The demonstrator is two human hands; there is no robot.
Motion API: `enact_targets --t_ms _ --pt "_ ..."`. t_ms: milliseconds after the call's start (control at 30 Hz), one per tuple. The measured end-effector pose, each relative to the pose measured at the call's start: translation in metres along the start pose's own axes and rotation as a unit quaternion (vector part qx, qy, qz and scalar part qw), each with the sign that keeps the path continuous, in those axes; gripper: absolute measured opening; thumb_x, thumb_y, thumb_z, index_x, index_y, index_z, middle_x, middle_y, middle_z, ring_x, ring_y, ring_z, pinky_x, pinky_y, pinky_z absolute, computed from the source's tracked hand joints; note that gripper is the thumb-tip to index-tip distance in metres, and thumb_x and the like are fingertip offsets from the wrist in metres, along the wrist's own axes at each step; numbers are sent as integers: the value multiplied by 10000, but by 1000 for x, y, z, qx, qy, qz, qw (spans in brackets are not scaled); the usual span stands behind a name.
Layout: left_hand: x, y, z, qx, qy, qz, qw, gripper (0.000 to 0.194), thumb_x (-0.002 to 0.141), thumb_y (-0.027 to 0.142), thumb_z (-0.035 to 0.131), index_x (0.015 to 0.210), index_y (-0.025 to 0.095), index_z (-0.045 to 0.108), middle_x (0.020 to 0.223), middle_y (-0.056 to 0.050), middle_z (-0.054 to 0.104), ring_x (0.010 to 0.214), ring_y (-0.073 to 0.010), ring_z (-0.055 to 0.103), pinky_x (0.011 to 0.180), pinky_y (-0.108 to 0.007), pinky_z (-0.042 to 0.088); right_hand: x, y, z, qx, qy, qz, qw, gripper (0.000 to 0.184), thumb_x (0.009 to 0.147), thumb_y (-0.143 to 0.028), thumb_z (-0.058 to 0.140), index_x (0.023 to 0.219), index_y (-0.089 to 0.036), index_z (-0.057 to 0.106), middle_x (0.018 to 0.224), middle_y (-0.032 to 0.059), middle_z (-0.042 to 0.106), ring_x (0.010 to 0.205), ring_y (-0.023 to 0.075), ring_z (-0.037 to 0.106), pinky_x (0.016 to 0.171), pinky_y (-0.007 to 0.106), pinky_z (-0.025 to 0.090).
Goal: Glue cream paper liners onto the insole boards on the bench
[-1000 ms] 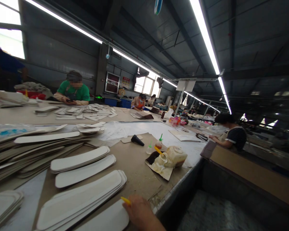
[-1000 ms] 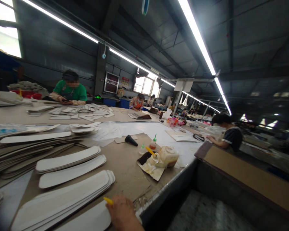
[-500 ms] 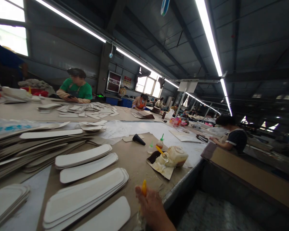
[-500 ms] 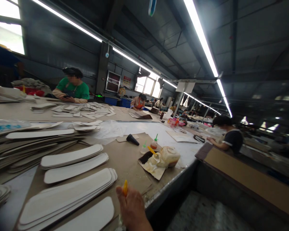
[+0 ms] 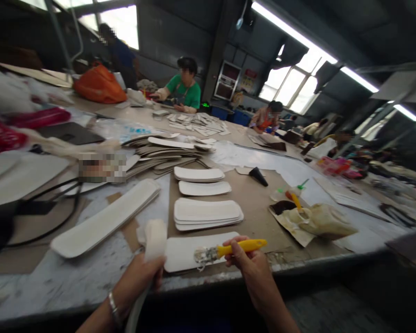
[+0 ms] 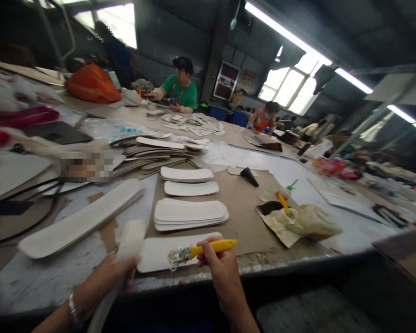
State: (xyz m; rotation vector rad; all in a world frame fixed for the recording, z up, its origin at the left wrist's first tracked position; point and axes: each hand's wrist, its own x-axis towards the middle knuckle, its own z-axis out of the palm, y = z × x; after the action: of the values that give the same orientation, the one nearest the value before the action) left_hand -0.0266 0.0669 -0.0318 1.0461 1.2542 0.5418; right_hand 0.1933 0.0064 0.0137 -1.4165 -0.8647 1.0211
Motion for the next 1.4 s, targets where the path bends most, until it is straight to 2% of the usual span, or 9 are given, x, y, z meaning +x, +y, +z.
enact_targets --t_ms 100,267,500,733,900,1100,1300,1400 --pt "-2 -6 -6 -46 10 -16 999 291 667 346 546 445 176 468 376 22 488 364 -112 462 420 -250 392 1 6 16 -3 -21 13 1000 338 732 -467 669 819 -143 629 743 30 630 589 116 569 587 231 483" --pt "2 -1 -6 -87 -20 -12 996 276 570 420 582 475 175 497 404 14 514 387 -131 492 437 -267 419 2 19 41 0 -35 16 999 343 730 -475 666 818 -146 624 746 42 641 584 128 575 582 252 486" --pt "3 -6 -11 -87 -50 -12 995 296 575 421 588 451 164 508 396 -4 524 387 -137 509 450 -265 423 10 20 51 -51 -16 -1 999 384 686 -509 682 780 -141 624 661 21 618 547 130 574 553 250 489" --pt "1 -9 -7 -54 -33 -7 998 273 610 408 551 468 180 499 397 3 519 386 -144 508 446 -271 432 8 20 57 -97 -21 -8 995 362 748 -508 617 817 -152 602 647 26 615 564 153 586 566 270 495" --pt "-2 -6 -7 -16 -18 -11 1000 273 622 402 528 462 181 510 419 -19 558 401 -153 528 465 -270 437 9 28 42 -208 22 -43 977 350 765 -525 578 827 -180 581 667 29 605 577 179 590 565 287 483" --pt "0 -10 -7 43 -1 -3 999 293 634 415 502 441 196 524 434 -40 585 434 -187 570 494 -285 461 6 22 6 -362 113 -123 917 372 812 -536 491 787 -175 578 670 37 598 583 181 572 591 295 448" --pt "1 -13 -9 85 1 -7 996 307 628 458 500 439 217 524 458 -51 617 467 -208 594 536 -296 482 8 20 -19 -436 160 -176 868 396 840 -543 432 794 -175 570 698 48 615 608 180 581 612 290 447" --pt "0 -10 -9 107 -1 1 994 340 612 503 485 428 220 531 459 -52 623 484 -218 597 563 -304 483 8 14 -28 -449 169 -198 855 363 860 -506 416 795 -181 562 723 53 621 646 184 592 649 296 456"
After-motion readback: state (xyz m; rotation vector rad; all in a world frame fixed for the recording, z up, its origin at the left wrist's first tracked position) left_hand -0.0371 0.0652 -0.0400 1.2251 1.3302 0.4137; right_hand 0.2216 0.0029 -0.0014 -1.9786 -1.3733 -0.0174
